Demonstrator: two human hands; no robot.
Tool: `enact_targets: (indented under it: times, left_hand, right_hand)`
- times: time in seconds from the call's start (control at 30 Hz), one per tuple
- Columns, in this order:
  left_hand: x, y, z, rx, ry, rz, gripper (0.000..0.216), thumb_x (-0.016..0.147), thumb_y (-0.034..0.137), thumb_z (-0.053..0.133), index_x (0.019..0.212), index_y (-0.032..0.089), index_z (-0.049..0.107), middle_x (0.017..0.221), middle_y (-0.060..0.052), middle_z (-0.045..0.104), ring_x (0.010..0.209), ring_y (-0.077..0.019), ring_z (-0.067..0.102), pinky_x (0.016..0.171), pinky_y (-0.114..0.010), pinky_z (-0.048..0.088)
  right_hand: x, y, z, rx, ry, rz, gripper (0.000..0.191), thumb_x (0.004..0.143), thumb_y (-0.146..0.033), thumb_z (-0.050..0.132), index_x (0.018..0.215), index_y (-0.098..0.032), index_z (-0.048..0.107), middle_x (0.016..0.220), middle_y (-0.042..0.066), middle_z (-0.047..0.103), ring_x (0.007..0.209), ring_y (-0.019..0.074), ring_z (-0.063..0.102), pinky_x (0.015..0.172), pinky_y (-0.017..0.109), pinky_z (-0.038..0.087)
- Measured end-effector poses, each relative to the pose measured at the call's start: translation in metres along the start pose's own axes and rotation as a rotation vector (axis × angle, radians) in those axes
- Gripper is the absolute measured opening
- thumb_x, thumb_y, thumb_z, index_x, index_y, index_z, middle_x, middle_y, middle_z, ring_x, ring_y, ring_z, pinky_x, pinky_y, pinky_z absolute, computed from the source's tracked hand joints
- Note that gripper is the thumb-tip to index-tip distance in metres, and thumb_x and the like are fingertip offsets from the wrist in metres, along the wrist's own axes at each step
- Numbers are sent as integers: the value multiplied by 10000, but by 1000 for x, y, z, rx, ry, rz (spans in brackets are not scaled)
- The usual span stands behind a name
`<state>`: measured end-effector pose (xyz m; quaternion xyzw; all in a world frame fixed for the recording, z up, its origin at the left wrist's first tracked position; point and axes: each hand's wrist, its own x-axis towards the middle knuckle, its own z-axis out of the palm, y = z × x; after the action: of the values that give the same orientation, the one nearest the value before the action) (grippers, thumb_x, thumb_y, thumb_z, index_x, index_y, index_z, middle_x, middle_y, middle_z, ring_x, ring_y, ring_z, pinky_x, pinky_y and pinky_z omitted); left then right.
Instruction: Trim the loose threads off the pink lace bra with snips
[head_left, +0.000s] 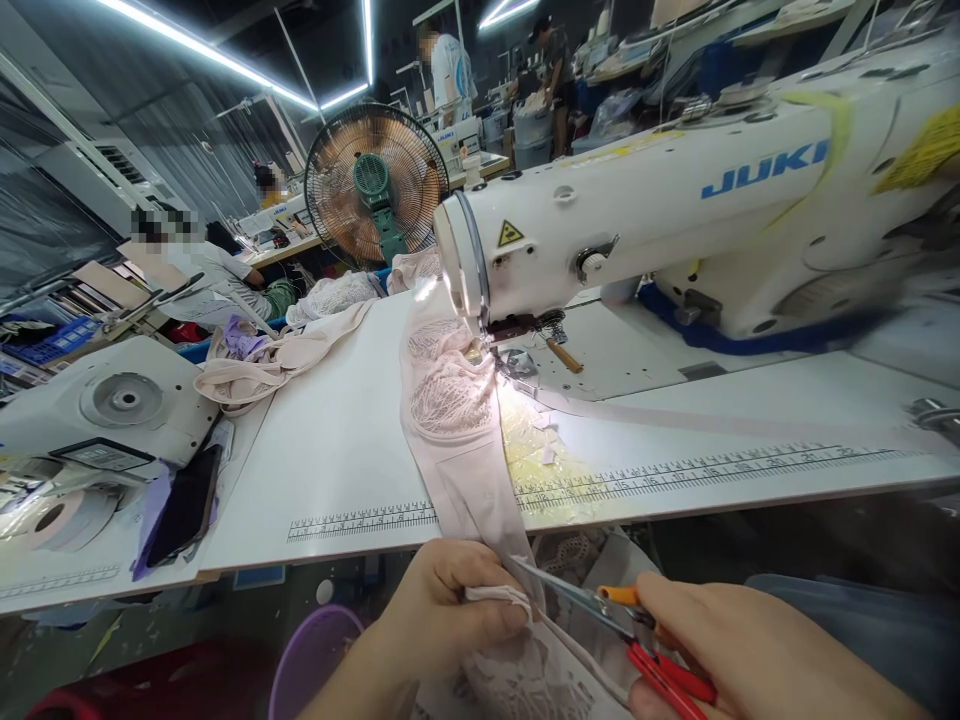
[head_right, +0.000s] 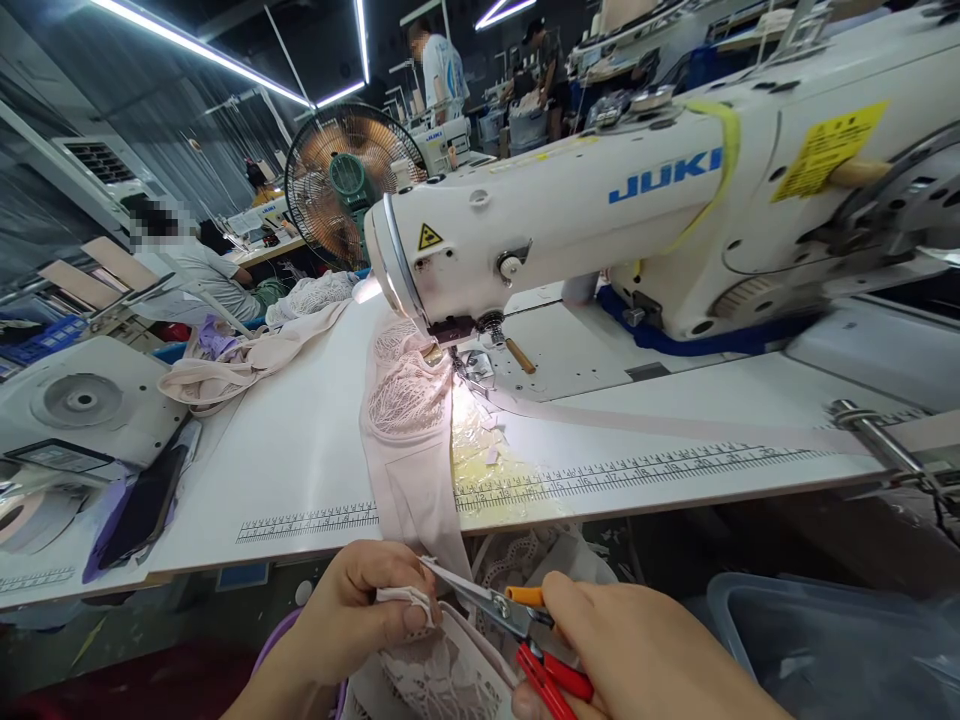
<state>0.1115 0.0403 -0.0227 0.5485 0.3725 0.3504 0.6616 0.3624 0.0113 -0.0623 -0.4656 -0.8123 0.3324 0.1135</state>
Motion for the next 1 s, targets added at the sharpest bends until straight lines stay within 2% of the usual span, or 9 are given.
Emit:
enact_targets:
  times: [0.1, 0.2, 0.33, 0.43, 0.57, 0.7, 0.8, 0.9, 1.0]
  left_hand:
    - [-1, -3, -1, -7, 16, 6, 220, 722, 380, 820, 752, 163, 825, 621, -54, 606, 550, -117, 517, 523, -224, 380]
    - [1, -5, 1, -34, 23, 58, 176, 722, 372, 823, 783, 207, 830, 635, -54, 613, 584, -126, 551, 539, -218, 399]
    - [2, -6, 4, -38, 47, 164, 108, 746, 340, 811, 817, 260, 827, 694, -48, 595, 659, -138, 576, 598, -230, 438]
    - [0, -7, 4, -8, 67, 199, 109, 762, 339, 798, 842, 270, 824, 723, -33, 560, 634, -110, 545, 586, -216, 427]
    - [-3, -9, 3, 55, 89, 261, 99, 802, 307, 766, 884, 286, 819, 764, -50, 626, 653, -122, 592, 610, -222, 450]
    - [-4, -7, 2, 40, 79, 302, 102, 828, 290, 746, 900, 283, 818, 812, -80, 718, 747, -169, 660, 694, -251, 497]
    - [-3, -6, 2, 12, 55, 303, 106, 836, 296, 738, 901, 275, 819, 793, -83, 729, 735, -160, 652, 675, -233, 493]
    - [-2, -8, 3, -31, 57, 263, 107, 805, 315, 768, 884, 267, 822, 802, -86, 709, 722, -152, 639, 644, -219, 476]
    - [-2, -11, 4, -76, 72, 209, 135, 763, 360, 801, 845, 255, 826, 772, -66, 660, 684, -132, 608, 625, -216, 454]
  right_hand:
    - [6, -11, -15, 131, -7, 86, 254, 907, -437, 498, 733, -267, 425, 684, -9, 630, 560, 199, 585, 504, 291, 386]
    - [11, -20, -18, 312, 132, 82, 214, 785, -419, 671, 804, -271, 518, 788, 1, 654, 666, 218, 621, 581, 299, 484]
    - [23, -36, 5, 668, 291, -70, 205, 801, -368, 656, 874, -272, 491, 824, -12, 619, 666, 191, 595, 584, 273, 490]
    - [35, -49, 23, 827, 327, -67, 216, 817, -374, 614, 813, -257, 432, 812, -7, 579, 643, 175, 545, 563, 270, 450]
    - [41, -53, 22, 781, 280, -68, 214, 797, -345, 639, 819, -248, 450, 770, -25, 540, 612, 163, 501, 538, 259, 410]
    - [36, -37, -2, 416, 242, -204, 205, 774, -339, 657, 826, -256, 477, 734, -30, 551, 596, 176, 493, 524, 264, 401]
    - [30, -22, -12, 251, 232, -145, 266, 724, -340, 708, 767, -258, 460, 706, -34, 544, 569, 171, 460, 504, 263, 390]
    - [29, -16, -7, 355, 256, -110, 196, 773, -337, 675, 808, -256, 500, 737, -28, 559, 610, 174, 503, 528, 252, 423]
    - [31, -24, 9, 597, 256, -85, 202, 751, -353, 675, 834, -250, 522, 800, -10, 601, 674, 187, 556, 584, 263, 454]
